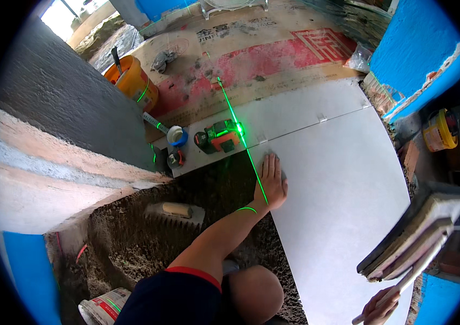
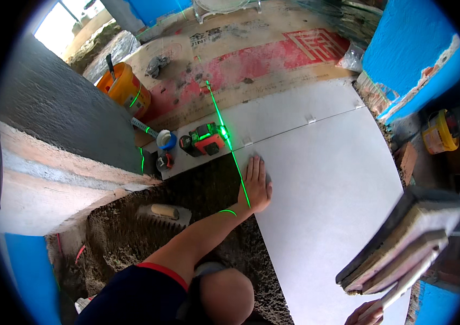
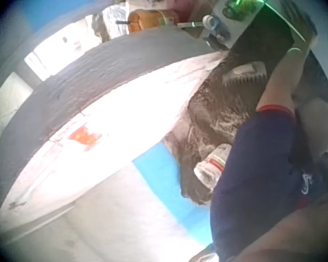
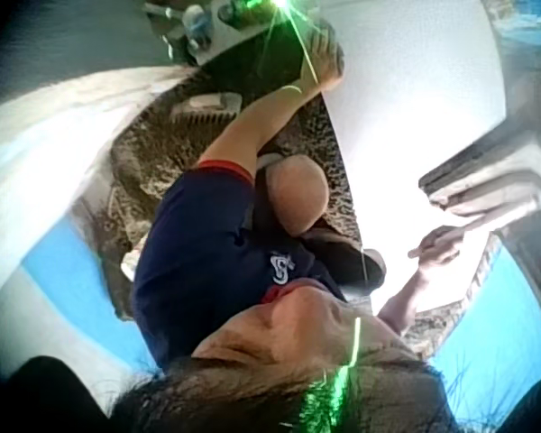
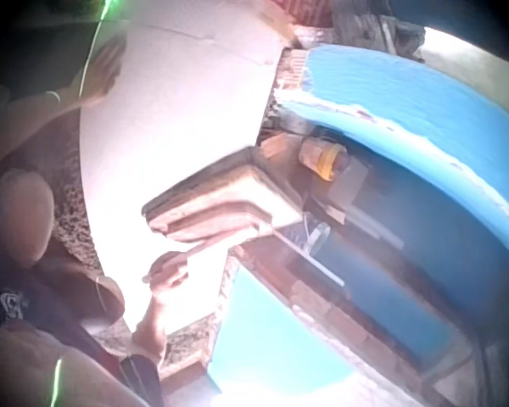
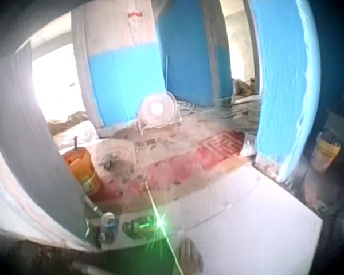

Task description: The person taps a large tile into place on a bed of mortar using a float and levels the tile, then applies tape to the edge and inserts plastic spacers and wedges into the gap between tiles.

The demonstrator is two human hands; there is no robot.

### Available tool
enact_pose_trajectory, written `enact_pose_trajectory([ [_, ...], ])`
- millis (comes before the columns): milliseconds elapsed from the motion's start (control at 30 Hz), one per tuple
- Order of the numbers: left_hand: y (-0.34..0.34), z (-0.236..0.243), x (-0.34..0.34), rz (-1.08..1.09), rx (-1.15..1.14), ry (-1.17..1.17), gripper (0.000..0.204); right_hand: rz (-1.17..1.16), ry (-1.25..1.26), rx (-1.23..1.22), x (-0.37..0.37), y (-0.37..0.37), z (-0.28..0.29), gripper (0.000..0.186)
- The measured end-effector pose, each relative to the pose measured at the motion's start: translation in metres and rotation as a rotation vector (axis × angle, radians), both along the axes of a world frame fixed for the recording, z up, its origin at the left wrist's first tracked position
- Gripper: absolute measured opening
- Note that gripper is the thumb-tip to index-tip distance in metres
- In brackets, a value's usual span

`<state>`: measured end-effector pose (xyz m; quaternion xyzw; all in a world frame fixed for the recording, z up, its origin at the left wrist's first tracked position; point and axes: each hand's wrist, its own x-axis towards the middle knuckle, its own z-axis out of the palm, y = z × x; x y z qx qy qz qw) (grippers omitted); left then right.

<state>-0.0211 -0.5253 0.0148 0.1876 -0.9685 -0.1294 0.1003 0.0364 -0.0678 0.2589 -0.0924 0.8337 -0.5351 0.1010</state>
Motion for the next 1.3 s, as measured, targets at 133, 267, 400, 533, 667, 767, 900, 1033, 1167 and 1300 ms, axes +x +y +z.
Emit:
enact_pose_trajectory([
  [133,0.002,0.0,0.001,0.009,-0.009,0.008,0.078,-0.282,-0.45,0.185,0.014,-0.032,-0.108,0.049],
  [267,0.0,-0.002,-0.001,0.024,0.029,-0.029,0.079,0.018,-0.5,0.522,0.0,-0.057,-0.179,0.06],
  [400,-0.004,-0.013,-0.002,0.031,0.033,0.056,0.082,-0.06,-0.794,0.206,0.01,-0.041,-0.17,0.062],
  [533,-0.008,-0.027,0.001,-0.041,-0.067,0.136,0.081,-0.301,-0.864,0.043,0.061,0.004,-0.166,0.063],
  [667,-0.013,-0.03,-0.015,-0.145,-0.263,0.425,0.083,-0.387,-0.4,0.404,0.132,0.083,-0.16,0.053],
  [767,-0.018,-0.026,-0.054,-0.123,-0.12,0.076,0.088,-1.06,-0.788,-0.138,0.166,0.141,-0.139,0.048],
  [900,-0.017,-0.018,-0.103,-0.107,-0.096,0.027,0.091,-1.158,-0.748,-0.114,0.165,0.153,-0.139,0.052],
  [1033,-0.016,-0.005,-0.113,-0.101,-0.114,-0.083,0.091,-1.167,-0.805,-0.118,0.139,0.126,-0.156,0.056],
  [1167,-0.016,0.004,-0.108,-0.139,-0.101,-0.029,0.092,-1.179,-0.853,-0.115,0.125,0.119,-0.164,0.06],
  [1300,-0.015,0.007,-0.109,-0.096,-0.076,-0.069,0.093,-1.158,-0.863,-0.129,0.115,0.123,-0.17,0.064],
])
